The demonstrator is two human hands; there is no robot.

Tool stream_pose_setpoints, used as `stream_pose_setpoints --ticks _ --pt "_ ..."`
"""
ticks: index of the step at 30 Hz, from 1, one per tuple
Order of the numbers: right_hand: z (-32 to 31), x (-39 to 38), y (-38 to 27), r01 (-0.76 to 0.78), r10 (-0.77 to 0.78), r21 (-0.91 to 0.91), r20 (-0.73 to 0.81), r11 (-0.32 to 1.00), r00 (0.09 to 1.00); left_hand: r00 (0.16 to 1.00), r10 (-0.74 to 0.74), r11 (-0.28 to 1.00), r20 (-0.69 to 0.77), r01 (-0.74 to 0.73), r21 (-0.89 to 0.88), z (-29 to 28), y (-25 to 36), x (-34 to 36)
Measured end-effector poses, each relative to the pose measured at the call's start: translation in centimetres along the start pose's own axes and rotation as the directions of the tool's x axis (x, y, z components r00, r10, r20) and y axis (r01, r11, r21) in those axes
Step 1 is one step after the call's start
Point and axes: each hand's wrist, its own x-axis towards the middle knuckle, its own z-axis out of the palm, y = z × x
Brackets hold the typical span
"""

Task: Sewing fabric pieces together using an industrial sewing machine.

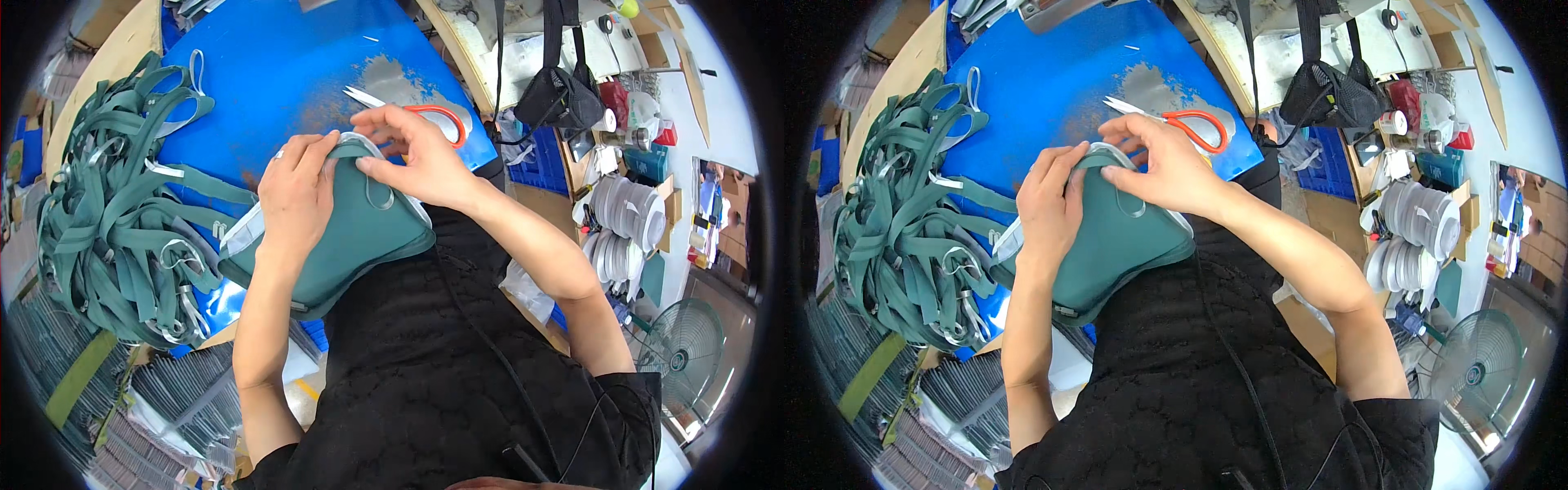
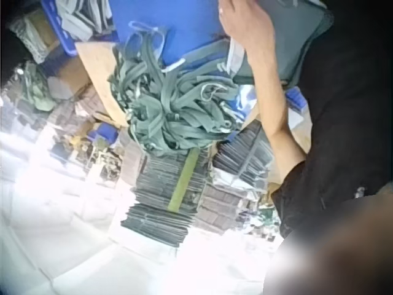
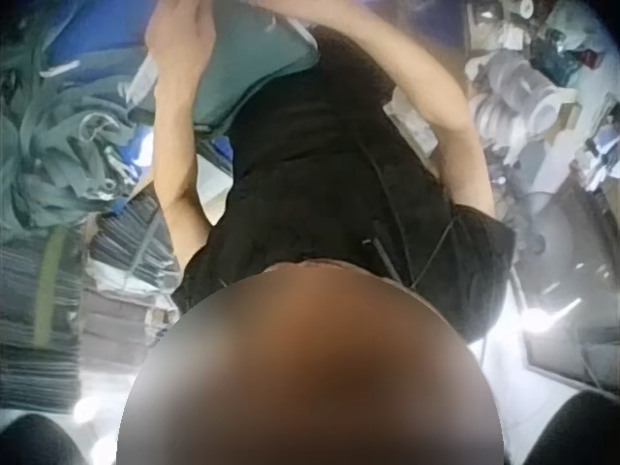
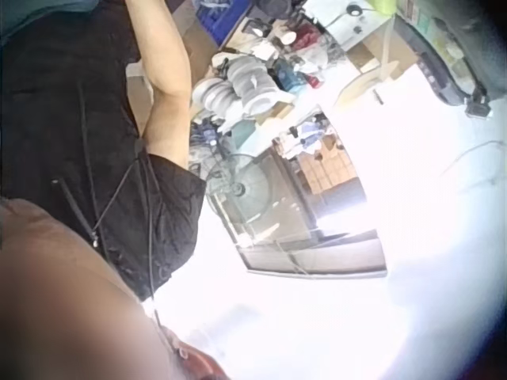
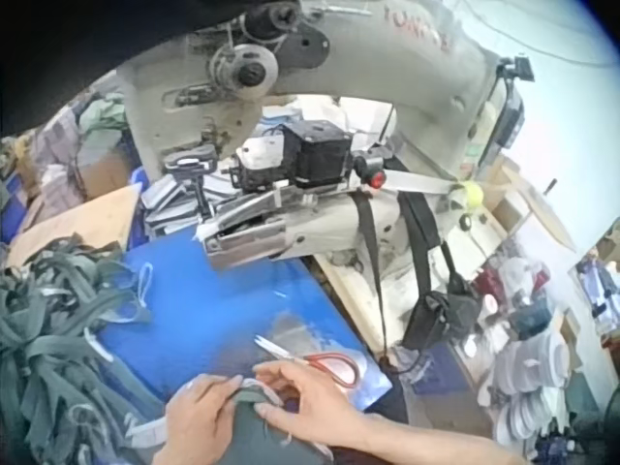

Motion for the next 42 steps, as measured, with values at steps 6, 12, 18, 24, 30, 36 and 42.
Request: stream_pose_setpoints --ticks 6,12,18,24,30,36,42 --pt "0.4 -2.1 -2.3 0.167 -0.173 -0.154 -0.021 0.974 0.985 0.999 0.013 0.997 -0.053 -0.017 -0.074 -1.8 1.9 -0.5" --pt "0.0 -2.8 -2.4 0.096 -0.097 0.034 0.024 0.995 0.995 0.990 -0.104 0.966 0.096 0.123 -0.229 -4.0 3.8 -0.8" --pt "-0.1 -2.8 -2.7 -0.472 0.206 0.656 0.443 0.589 0.872 0.716 -0.181 0.356 0.674 0.687 -0.634 -6.5 3.0 0.5" --pt "1.5 -2.7 -2.2 -0.343 0.243 0.571 0.246 0.746 0.938 0.544 -0.195 -0.062 0.816 0.823 -0.564 -5.7 3.3 1.1" --pt "1.7 -2.9 -2.0 -0.256 0.235 0.505 0.106 0.824 0.966 0.533 -0.230 0.029 0.814 0.840 -0.542 -5.3 3.5 1.0" --pt "1.6 -3.0 -2.1 -0.223 0.213 0.435 0.072 0.872 0.974 0.496 -0.168 -0.112 0.852 0.849 -0.517 -4.9 3.4 0.3" --pt "1.6 -2.8 -2.0 -0.291 0.311 0.529 0.054 0.797 0.949 0.434 -0.337 -0.171 0.836 0.845 -0.507 -5.0 4.6 -0.2"
